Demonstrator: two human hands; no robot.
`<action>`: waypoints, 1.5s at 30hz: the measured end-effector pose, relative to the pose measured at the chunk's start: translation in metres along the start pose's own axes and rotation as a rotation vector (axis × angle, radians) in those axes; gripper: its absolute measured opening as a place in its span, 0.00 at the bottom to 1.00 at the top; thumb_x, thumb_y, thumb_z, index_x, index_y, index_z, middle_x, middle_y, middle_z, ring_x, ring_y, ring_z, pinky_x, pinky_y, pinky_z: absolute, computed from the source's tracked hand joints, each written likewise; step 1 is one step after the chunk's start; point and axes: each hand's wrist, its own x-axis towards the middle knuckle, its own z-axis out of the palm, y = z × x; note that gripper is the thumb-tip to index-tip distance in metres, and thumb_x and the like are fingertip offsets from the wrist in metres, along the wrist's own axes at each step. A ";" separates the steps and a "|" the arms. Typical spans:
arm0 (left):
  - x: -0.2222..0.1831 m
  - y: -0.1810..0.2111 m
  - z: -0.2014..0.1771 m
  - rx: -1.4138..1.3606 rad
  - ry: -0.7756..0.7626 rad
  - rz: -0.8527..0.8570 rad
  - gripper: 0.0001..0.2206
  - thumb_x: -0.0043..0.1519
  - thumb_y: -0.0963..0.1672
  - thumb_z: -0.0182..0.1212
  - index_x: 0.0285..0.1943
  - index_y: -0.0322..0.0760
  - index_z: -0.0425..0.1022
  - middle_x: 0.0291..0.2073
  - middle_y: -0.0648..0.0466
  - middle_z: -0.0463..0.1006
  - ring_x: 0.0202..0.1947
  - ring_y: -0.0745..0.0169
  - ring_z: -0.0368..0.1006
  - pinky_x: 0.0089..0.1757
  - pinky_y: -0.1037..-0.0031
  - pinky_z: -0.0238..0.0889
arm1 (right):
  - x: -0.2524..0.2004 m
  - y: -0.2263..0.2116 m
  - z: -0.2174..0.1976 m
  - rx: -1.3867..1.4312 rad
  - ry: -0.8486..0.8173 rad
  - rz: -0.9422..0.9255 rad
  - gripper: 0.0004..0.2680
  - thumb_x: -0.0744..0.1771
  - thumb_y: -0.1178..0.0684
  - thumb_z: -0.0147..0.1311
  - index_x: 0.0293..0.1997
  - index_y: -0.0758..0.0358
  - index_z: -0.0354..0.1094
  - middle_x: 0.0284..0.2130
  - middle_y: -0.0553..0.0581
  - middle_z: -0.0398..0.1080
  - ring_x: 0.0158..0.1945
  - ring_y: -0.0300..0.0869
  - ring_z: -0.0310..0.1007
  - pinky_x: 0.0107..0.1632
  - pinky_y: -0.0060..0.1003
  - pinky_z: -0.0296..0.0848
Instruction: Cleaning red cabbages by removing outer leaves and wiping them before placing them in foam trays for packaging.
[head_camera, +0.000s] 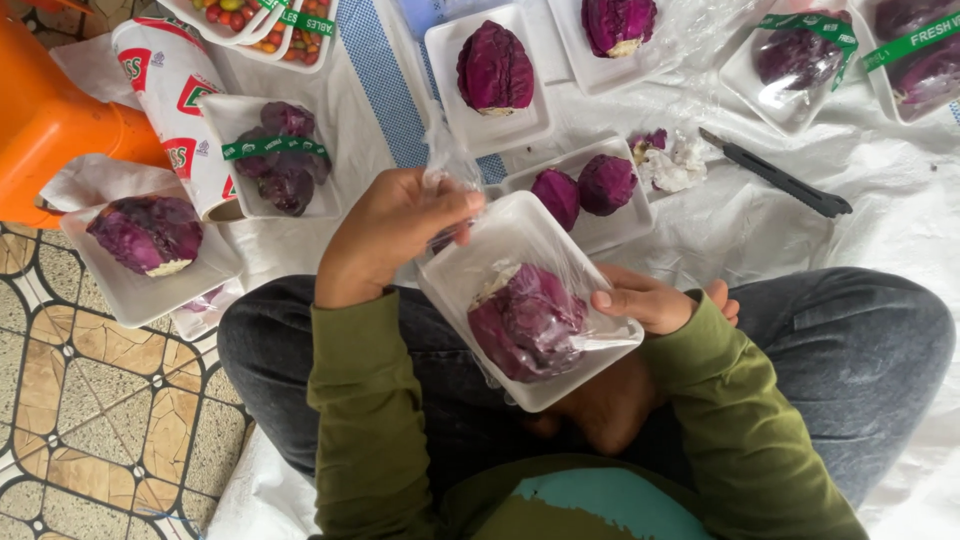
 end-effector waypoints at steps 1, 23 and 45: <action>0.002 0.001 0.004 -0.122 -0.002 0.044 0.10 0.60 0.44 0.66 0.27 0.34 0.76 0.14 0.48 0.76 0.10 0.75 0.58 0.17 0.86 0.52 | -0.001 0.003 -0.005 -0.038 -0.006 0.020 0.12 0.66 0.55 0.54 0.49 0.76 0.71 0.29 0.66 0.75 0.32 0.46 0.79 0.33 0.42 0.80; -0.069 0.054 0.029 0.111 -0.499 0.669 0.16 0.65 0.36 0.58 0.61 0.41 0.71 0.36 0.50 0.86 0.17 0.71 0.67 0.23 0.78 0.57 | 0.002 0.046 -0.055 0.043 0.156 -0.054 0.25 0.68 0.52 0.50 0.74 0.73 0.50 0.56 0.68 0.68 0.51 0.50 0.73 0.51 0.42 0.75; -0.058 0.048 0.061 0.120 -0.733 0.376 0.14 0.63 0.36 0.55 0.57 0.39 0.74 0.38 0.54 0.86 0.23 0.69 0.71 0.31 0.79 0.64 | -0.025 0.030 -0.079 0.333 -0.321 -0.312 0.28 0.69 0.38 0.48 0.77 0.63 0.50 0.68 0.67 0.62 0.65 0.57 0.66 0.65 0.52 0.69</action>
